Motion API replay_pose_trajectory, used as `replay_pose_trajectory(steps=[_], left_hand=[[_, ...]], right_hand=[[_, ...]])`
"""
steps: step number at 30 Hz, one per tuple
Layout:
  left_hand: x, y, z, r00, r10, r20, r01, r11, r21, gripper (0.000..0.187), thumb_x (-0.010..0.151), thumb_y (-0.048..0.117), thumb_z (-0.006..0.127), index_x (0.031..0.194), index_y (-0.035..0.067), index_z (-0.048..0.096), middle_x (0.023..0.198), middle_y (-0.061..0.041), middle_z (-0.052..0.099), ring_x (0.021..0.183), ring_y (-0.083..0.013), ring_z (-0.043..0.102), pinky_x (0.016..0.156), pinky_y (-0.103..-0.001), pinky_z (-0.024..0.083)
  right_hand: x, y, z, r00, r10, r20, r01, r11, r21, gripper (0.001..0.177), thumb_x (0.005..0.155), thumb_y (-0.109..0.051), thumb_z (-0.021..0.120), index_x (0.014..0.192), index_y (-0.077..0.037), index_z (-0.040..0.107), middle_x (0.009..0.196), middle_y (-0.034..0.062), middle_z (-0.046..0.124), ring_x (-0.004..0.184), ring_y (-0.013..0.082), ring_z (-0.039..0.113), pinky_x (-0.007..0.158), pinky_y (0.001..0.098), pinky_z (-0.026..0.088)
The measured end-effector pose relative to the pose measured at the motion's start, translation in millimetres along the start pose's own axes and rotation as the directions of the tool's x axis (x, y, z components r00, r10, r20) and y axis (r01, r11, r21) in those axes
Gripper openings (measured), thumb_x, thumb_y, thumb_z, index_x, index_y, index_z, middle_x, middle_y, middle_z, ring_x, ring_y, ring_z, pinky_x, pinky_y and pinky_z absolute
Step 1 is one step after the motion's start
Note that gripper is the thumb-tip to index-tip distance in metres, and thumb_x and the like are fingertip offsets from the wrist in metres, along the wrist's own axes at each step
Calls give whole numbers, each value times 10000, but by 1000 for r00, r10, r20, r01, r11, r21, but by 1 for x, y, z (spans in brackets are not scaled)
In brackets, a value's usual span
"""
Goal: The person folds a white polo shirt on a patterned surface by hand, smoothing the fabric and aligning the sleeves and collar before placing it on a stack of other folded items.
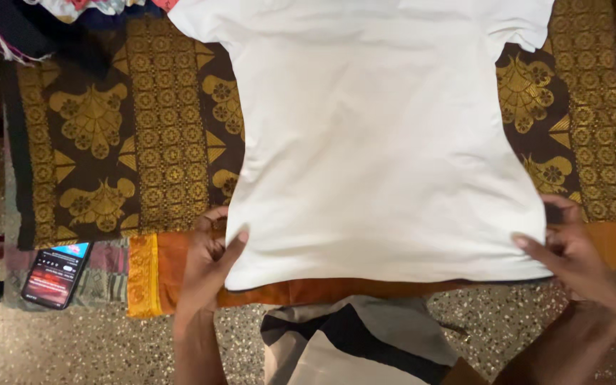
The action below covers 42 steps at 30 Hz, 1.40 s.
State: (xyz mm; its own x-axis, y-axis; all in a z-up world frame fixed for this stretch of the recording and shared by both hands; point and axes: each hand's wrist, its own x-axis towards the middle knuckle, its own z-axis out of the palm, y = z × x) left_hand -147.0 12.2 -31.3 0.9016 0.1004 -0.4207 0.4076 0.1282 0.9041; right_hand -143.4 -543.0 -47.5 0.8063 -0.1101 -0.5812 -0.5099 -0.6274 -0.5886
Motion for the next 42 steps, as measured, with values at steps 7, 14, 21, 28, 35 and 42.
replay_pose_trajectory(steps=[7, 14, 21, 28, 35, 42], left_hand=[[-9, -27, -6, 981, 148, 125, -171, 964, 205, 695, 870, 85, 739, 1461, 56, 374, 520, 53, 389, 400, -22, 320, 369, -227, 197], [-2, -43, -25, 951, 72, 301, -176, 925, 335, 213, 964, 80, 696, 1134, 132, 813, 609, 91, 548, 489, -14, 309, 443, -236, 195], [8, -42, -28, 951, 205, 232, -284, 877, 388, 191, 975, 89, 676, 1124, 130, 787, 613, 67, 535, 499, -27, 371, 441, -256, 241], [23, 8, -8, 875, 456, -164, -81, 473, 877, 127, 1002, 178, 652, 1031, 98, 746, 766, -92, 749, 609, -229, 726, 515, -352, 530], [132, 73, 27, 733, 672, 101, -478, 404, 780, 98, 974, 112, 705, 1053, 54, 710, 827, -137, 722, 671, -284, 716, 591, -387, 532], [194, 89, 67, 671, 721, 170, -397, 156, 904, 234, 963, 154, 722, 1142, 22, 648, 1044, -181, 663, 903, -383, 666, 744, -463, 542]], right_hand=[[-18, -17, 6, 987, -103, 121, 117, 987, -114, 392, 895, -192, 734, 1277, -155, 654, 910, 93, 638, 536, 144, 393, 448, 280, 361], [-6, 7, 0, 960, -143, 241, 191, 963, -191, 267, 896, -220, 718, 1159, -173, 736, 870, 16, 734, 472, 103, 457, 424, 274, 384], [-3, -20, 5, 975, -85, 205, 130, 967, -217, 394, 902, -212, 682, 1293, -175, 645, 1017, 75, 694, 619, 159, 498, 511, 313, 470], [11, -33, -36, 993, 115, 5, -110, 959, -263, 665, 959, -344, 640, 1564, -156, 438, 1045, 198, 751, 923, 272, 777, 805, 373, 608], [99, -150, -41, 852, -476, -218, 434, 875, -215, 403, 1030, -203, 665, 1387, -20, 625, 1019, 113, 711, 875, 190, 701, 728, 332, 569], [157, -204, -19, 765, -616, -188, 516, 761, -392, 337, 968, -80, 737, 1285, -10, 645, 1081, 108, 718, 929, 195, 710, 756, 338, 578]])
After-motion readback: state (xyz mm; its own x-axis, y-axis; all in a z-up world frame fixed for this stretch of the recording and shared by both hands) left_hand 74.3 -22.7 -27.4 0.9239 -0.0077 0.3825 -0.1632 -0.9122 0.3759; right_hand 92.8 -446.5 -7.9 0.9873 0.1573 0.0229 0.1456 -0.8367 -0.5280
